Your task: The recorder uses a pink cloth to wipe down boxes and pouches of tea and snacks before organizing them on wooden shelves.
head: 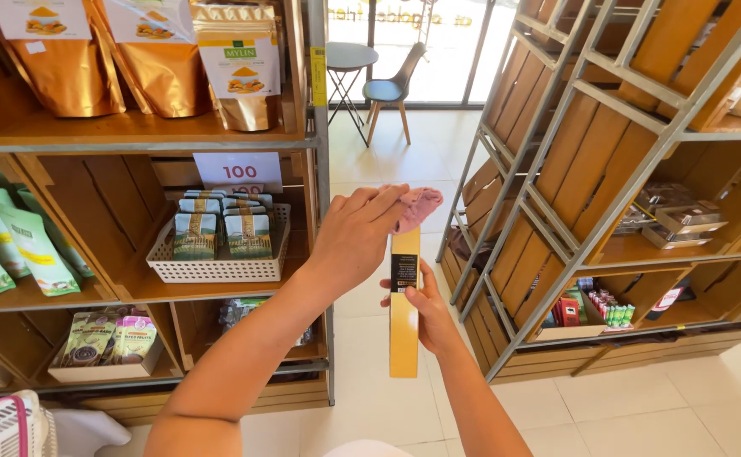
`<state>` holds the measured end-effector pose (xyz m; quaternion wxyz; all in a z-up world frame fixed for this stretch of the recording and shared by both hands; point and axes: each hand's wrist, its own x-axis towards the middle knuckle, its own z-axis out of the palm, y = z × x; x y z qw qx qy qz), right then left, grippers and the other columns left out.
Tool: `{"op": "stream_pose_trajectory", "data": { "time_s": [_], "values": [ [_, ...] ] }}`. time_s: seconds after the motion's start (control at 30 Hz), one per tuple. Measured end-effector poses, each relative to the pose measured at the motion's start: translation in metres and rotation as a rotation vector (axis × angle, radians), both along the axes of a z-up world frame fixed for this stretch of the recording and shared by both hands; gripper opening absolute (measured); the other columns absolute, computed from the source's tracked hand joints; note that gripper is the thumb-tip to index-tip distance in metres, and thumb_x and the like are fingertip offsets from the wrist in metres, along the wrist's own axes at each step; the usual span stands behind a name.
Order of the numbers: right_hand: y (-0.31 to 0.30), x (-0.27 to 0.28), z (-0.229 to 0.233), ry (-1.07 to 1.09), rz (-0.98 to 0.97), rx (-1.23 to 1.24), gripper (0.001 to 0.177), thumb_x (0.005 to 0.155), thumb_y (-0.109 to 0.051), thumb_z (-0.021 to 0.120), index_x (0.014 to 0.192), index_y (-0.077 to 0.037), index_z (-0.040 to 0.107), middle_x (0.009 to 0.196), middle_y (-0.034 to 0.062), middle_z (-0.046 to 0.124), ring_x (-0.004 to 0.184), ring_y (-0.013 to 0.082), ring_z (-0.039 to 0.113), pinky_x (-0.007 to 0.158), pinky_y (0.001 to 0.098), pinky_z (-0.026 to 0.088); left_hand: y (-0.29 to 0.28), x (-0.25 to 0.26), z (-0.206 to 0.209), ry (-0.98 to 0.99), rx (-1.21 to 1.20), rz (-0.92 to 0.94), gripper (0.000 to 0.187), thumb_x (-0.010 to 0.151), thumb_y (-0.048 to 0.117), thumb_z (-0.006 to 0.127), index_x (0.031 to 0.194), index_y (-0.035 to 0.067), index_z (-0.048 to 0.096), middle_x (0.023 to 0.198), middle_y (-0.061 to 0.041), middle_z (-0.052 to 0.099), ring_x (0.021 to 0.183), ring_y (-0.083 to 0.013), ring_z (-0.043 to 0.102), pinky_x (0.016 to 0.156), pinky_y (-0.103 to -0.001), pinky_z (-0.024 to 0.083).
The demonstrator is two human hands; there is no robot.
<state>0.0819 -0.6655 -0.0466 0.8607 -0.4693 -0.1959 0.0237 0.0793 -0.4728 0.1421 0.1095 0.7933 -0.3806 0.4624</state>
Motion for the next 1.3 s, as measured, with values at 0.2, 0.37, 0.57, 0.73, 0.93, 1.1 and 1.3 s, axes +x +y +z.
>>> {"op": "stream_pose_trajectory", "data": {
  "time_s": [0.2, 0.37, 0.57, 0.73, 0.93, 1.1, 1.3],
  "values": [
    [-0.001, 0.009, -0.003, -0.001, -0.139, -0.020, 0.078, 0.092, -0.032, 0.069, 0.155, -0.029, 0.023, 0.118, 0.0242, 0.066, 0.089, 0.0329, 0.073, 0.077, 0.0480, 0.064, 0.002, -0.009, -0.003, 0.182, 0.122, -0.098, 0.025, 0.095, 0.004, 0.054, 0.111, 0.012, 0.072, 0.128, -0.004, 0.067, 0.112, -0.0258, 0.061, 0.080, -0.038, 0.044],
    [0.004, 0.002, 0.001, 0.029, -0.110, -0.029, 0.083, 0.092, -0.040, 0.067, 0.158, -0.028, 0.018, 0.120, 0.0258, 0.064, 0.089, 0.0342, 0.073, 0.075, 0.0536, 0.064, -0.005, 0.013, -0.018, 0.124, 0.014, -0.029, 0.026, 0.096, 0.006, 0.054, 0.114, 0.014, 0.070, 0.129, -0.002, 0.064, 0.113, -0.0235, 0.060, 0.079, -0.035, 0.042],
    [-0.016, 0.024, -0.036, 0.132, -0.199, 0.039, 0.069, 0.099, -0.059, 0.046, 0.157, -0.025, 0.028, 0.123, 0.0190, 0.064, 0.098, 0.0336, 0.070, 0.079, 0.0533, 0.062, -0.007, -0.024, -0.035, 0.246, -0.040, -0.154, 0.028, 0.093, 0.005, 0.054, 0.115, 0.011, 0.070, 0.132, -0.004, 0.065, 0.110, -0.0267, 0.061, 0.079, -0.037, 0.044],
    [-0.027, 0.025, -0.034, 0.281, -0.218, 0.194, 0.043, 0.102, -0.055, 0.048, 0.125, -0.022, 0.063, 0.107, 0.0092, 0.073, 0.096, 0.0240, 0.072, 0.088, 0.0462, 0.061, -0.007, -0.033, -0.093, 0.283, -0.006, -0.156, 0.026, 0.094, 0.011, 0.056, 0.116, 0.015, 0.070, 0.133, 0.003, 0.064, 0.112, -0.0207, 0.060, 0.078, -0.034, 0.044],
    [-0.026, 0.020, -0.007, 0.368, -0.312, 0.249, 0.033, 0.095, -0.048, 0.069, 0.109, -0.018, 0.070, 0.096, 0.0018, 0.074, 0.086, 0.0185, 0.072, 0.080, 0.0338, 0.061, 0.004, -0.048, -0.117, 0.438, -0.091, -0.177, 0.032, 0.090, 0.011, 0.058, 0.117, 0.018, 0.073, 0.128, 0.002, 0.069, 0.107, -0.0210, 0.062, 0.078, -0.034, 0.043],
    [-0.006, 0.005, 0.040, 0.459, -0.490, 0.242, 0.034, 0.090, -0.050, 0.075, 0.104, -0.020, 0.065, 0.090, 0.0012, 0.075, 0.076, 0.0153, 0.073, 0.066, 0.0299, 0.063, 0.013, -0.056, -0.132, 0.493, -0.214, -0.240, 0.034, 0.087, 0.008, 0.059, 0.117, 0.017, 0.073, 0.131, 0.005, 0.068, 0.108, -0.0182, 0.063, 0.079, -0.030, 0.045],
    [0.004, 0.017, 0.023, 0.377, -0.421, 0.239, 0.041, 0.097, -0.050, 0.064, 0.115, -0.014, 0.057, 0.112, 0.0155, 0.074, 0.089, 0.0349, 0.076, 0.074, 0.0482, 0.065, 0.033, -0.065, -0.139, 0.554, -0.278, -0.313, 0.036, 0.083, 0.004, 0.062, 0.114, 0.014, 0.076, 0.124, -0.001, 0.073, 0.104, -0.0225, 0.066, 0.079, -0.032, 0.047]
  ]
}}
